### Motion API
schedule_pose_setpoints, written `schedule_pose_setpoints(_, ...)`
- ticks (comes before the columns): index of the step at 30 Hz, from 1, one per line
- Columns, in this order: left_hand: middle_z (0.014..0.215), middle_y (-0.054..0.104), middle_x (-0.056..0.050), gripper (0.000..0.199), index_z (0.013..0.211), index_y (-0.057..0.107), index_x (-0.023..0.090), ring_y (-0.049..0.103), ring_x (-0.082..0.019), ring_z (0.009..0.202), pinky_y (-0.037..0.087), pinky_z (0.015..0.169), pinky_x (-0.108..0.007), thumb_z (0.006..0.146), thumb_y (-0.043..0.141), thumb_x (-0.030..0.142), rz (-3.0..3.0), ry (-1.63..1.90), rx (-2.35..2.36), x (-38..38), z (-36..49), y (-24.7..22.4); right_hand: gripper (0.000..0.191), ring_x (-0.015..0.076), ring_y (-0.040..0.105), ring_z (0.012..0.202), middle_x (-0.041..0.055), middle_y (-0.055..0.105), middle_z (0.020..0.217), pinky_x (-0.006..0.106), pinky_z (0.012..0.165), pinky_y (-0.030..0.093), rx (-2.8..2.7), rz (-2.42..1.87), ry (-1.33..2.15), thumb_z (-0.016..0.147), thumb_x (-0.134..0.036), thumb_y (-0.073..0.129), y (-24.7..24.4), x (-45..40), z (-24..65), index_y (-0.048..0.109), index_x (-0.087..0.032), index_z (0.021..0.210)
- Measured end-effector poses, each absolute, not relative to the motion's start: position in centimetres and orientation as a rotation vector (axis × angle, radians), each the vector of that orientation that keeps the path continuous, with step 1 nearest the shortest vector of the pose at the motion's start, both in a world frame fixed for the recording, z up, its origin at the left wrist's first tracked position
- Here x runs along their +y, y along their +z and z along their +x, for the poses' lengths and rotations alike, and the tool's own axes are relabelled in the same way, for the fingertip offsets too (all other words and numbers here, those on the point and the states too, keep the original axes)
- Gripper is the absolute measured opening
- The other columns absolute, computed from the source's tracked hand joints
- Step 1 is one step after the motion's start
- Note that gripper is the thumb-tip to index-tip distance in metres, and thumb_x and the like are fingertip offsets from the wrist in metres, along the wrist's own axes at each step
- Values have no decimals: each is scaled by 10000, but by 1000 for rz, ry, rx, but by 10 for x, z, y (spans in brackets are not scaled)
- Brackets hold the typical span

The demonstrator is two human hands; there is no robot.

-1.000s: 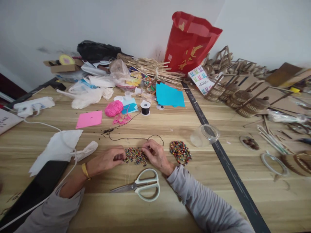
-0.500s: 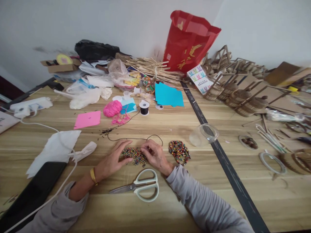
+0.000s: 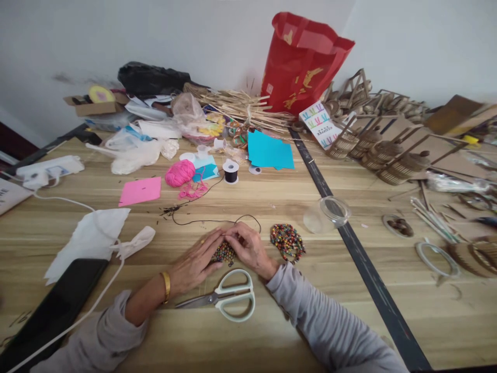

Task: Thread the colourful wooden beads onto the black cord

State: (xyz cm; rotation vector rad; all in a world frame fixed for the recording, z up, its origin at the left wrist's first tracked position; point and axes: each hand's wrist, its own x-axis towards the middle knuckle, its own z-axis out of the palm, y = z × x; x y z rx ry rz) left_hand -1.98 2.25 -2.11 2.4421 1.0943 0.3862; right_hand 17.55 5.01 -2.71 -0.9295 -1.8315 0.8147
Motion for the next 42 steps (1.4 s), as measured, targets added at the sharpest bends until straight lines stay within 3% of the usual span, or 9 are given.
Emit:
schedule_pose_setpoints(11,1491,306,-176,582,1426,288,87,220,-266,1404,241,1154,-449,930,404,369,2423,362,1072,24,-19,-22,159,127,530,643,22,573,757,223,529,431,-1619,-998,978,859,-337,604,-32,51,177,608,-184,901)
schedule_pose_setpoints(18,1447,392,-140,498,1398,344,157,330,-242,1358,312,1124,-446,935,412,328,2262,490,1099,26,-16,-12,232,106,507,537,-15,541,626,222,495,428,-1362,-949,1127,846,-404,605,-30,54,181,567,-176,824)
schedule_pose_setpoints(23,1302,509,-121,326,1229,543,166,418,-224,1276,372,1086,-414,925,443,232,2320,597,1024,29,-7,-10,277,64,400,386,-68,458,493,184,381,326,-1250,-959,1188,818,-436,624,-24,54,184,543,-171,814)
schedule_pose_setpoints(28,1181,543,-107,211,1027,664,176,414,-254,1244,404,1040,-443,880,513,161,2448,704,978,36,5,-16,327,52,348,388,-70,426,503,177,363,287,-1248,-1020,1217,781,-480,641,-18,53,186,542,-169,771)
schedule_pose_setpoints(35,912,560,-75,177,881,704,177,472,-245,1065,445,923,-412,843,547,106,2494,736,1013,44,17,-15,336,60,335,414,-60,423,516,189,382,272,-1264,-1028,1194,780,-494,633,-21,55,185,554,-167,762)
schedule_pose_setpoints(42,865,551,-65,141,826,705,170,474,-240,1005,433,902,-400,834,571,127,2523,644,1054,46,20,-16,316,67,344,445,-53,434,538,198,407,276,-1307,-1009,1179,803,-470,619,-22,56,185,555,-162,768)
